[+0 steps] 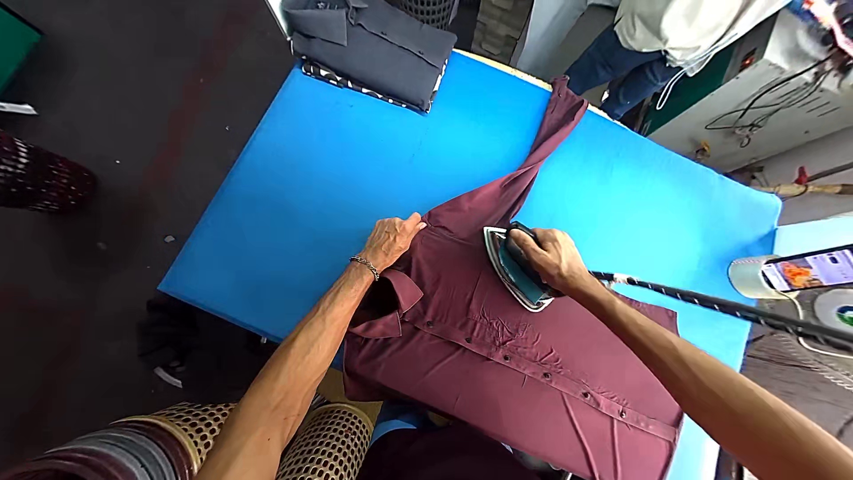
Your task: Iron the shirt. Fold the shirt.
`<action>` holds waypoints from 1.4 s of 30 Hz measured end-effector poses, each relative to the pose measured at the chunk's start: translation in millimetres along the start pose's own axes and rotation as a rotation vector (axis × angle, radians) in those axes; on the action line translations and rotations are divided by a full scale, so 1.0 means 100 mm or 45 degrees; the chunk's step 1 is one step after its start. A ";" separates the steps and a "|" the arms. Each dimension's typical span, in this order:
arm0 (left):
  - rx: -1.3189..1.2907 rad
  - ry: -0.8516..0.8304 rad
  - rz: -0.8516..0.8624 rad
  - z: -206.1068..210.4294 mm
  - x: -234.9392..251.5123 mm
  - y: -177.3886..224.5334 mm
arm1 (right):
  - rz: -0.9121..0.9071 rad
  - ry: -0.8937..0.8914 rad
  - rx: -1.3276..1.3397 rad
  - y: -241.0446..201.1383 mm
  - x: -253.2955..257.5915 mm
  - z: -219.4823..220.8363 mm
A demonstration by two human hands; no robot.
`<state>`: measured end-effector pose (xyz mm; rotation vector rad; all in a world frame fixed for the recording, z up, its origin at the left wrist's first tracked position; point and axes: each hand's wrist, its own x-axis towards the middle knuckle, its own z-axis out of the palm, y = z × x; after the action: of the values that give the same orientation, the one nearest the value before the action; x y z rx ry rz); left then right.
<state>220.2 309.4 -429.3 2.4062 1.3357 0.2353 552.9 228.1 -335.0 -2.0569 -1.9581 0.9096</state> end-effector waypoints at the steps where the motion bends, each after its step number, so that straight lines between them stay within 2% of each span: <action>1: -0.005 0.015 0.016 0.01 0.00 -0.01 | 0.077 0.048 0.082 0.03 -0.06 0.03; 3: -0.031 0.029 0.043 0.01 0.01 -0.05 | 0.112 0.055 0.213 0.02 -0.24 0.13; 7: -0.087 0.023 0.079 0.02 0.03 -0.11 | -0.234 -0.197 -0.025 -0.40 -0.33 0.43; 9: -0.107 0.010 0.085 0.02 0.05 -0.13 | -0.296 -0.251 -0.103 -0.75 -0.11 0.59; 12: -0.227 0.071 -0.009 -0.07 -0.02 -0.18 | -0.249 -0.199 -0.082 -1.22 0.36 0.68; 13: -0.290 0.125 -0.047 -0.16 -0.11 -0.20 | -0.216 -0.174 -0.064 -1.32 0.50 0.67; 15: -0.427 0.078 -0.066 -0.41 -0.41 -0.26 | -0.116 -0.133 0.009 -1.44 0.72 0.65; 17: -0.414 -0.098 -0.001 -0.53 -0.80 -0.29 | -0.009 -0.081 0.084 -1.45 0.81 0.68; 19: -0.281 -0.143 0.108 -0.47 -1.06 -0.31 | 0.038 -0.036 0.117 -1.46 0.82 0.69; 23: -0.179 0.229 0.127 -0.38 -1.30 -0.24 | 0.008 -0.053 0.171 -1.43 0.80 0.74; 27: -0.240 0.389 0.068 -0.38 -1.40 -0.14 | -0.172 -0.199 0.104 -1.49 0.68 0.75; 32: -0.280 0.408 -0.124 -0.40 -1.51 -0.12 | -0.522 -0.475 -0.124 -1.62 0.45 0.88; 35: -0.323 0.411 -0.242 -0.56 -1.75 0.09 | -0.586 -0.448 -0.171 -1.60 0.38 0.93; 38: -0.346 0.405 -0.339 -0.50 -1.89 0.40 | -0.474 -0.274 -0.162 -1.53 0.45 0.87; 42: -0.222 0.142 -0.513 -0.24 -1.80 0.79 | -0.209 -0.189 -0.009 -1.39 0.67 0.63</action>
<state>177.5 125.4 -369.2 1.9564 1.7353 0.3606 398.4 291.3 -336.0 -1.8462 -2.1700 1.0467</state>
